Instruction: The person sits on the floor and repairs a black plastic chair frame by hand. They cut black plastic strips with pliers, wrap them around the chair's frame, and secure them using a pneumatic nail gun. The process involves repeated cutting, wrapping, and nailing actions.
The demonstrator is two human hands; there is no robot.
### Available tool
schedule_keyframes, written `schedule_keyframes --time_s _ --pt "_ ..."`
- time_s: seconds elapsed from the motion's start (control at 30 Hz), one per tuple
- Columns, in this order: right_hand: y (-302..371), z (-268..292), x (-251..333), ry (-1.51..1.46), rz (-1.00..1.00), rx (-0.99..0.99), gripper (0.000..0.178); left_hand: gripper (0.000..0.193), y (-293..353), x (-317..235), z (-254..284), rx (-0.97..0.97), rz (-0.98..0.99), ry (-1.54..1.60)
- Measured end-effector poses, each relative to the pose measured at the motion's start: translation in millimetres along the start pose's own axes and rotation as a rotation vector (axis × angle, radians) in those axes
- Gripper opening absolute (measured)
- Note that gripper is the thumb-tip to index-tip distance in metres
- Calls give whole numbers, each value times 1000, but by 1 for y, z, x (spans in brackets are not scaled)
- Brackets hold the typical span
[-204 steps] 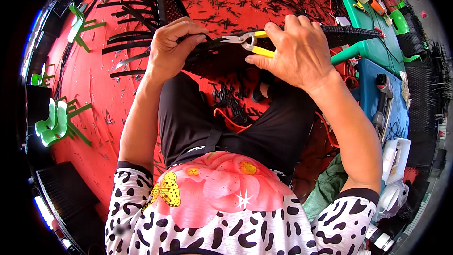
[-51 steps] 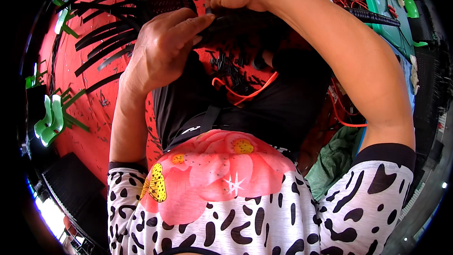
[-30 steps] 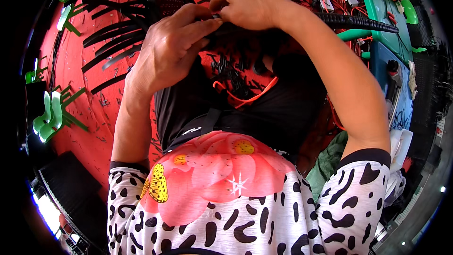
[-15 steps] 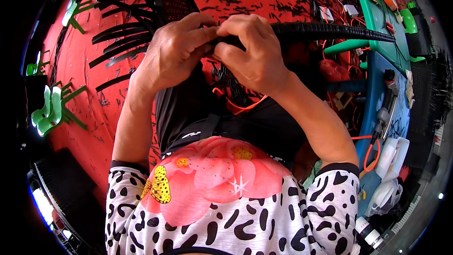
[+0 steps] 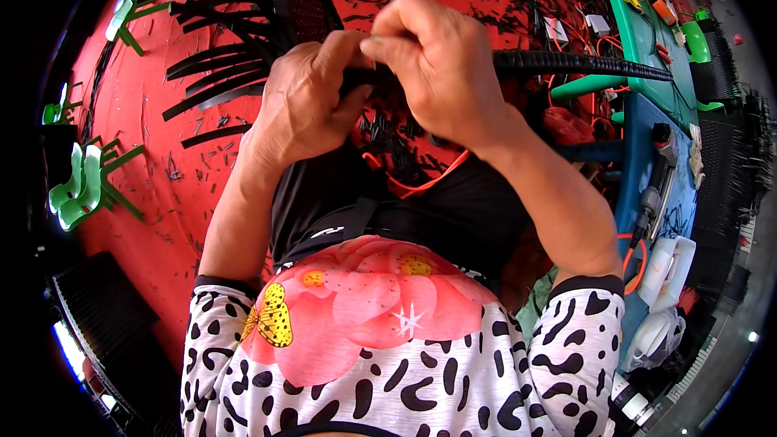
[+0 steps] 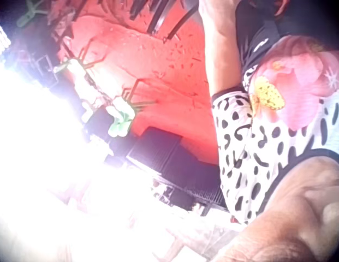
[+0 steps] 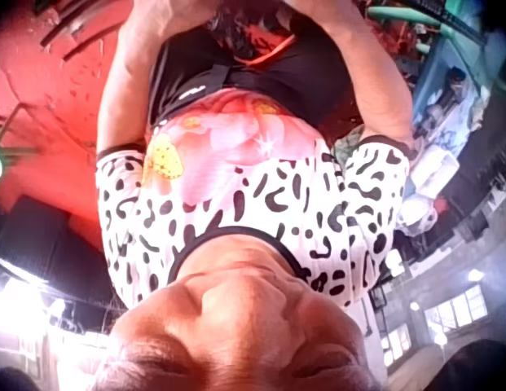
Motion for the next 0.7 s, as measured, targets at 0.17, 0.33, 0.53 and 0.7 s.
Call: schedule_keyframes --time_s 0.17,0.33,0.53,0.7 --pt "-39 -9 -20 33 -76 195 12 51 -4 2 0 -123 129 79" --pt "-61 -24 -48 -41 -209 445 14 45 -7 6 -2 -208 -6 26" --pt "-72 -43 -72 49 -220 774 14 28 -13 8 3 -117 -111 -65" --pt "-66 -46 -78 -35 -314 811 15 29 -13 2 3 -58 -59 -52"
Point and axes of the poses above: each hand's wrist, its own y-axis away from the middle knuckle, its own z-axis out of the back of the hand, x = y × z, the point moved 1 cm from there along -y, towards the middle knuckle, and after that the axes turned 9 degrees about y, right-handed, at the moved point
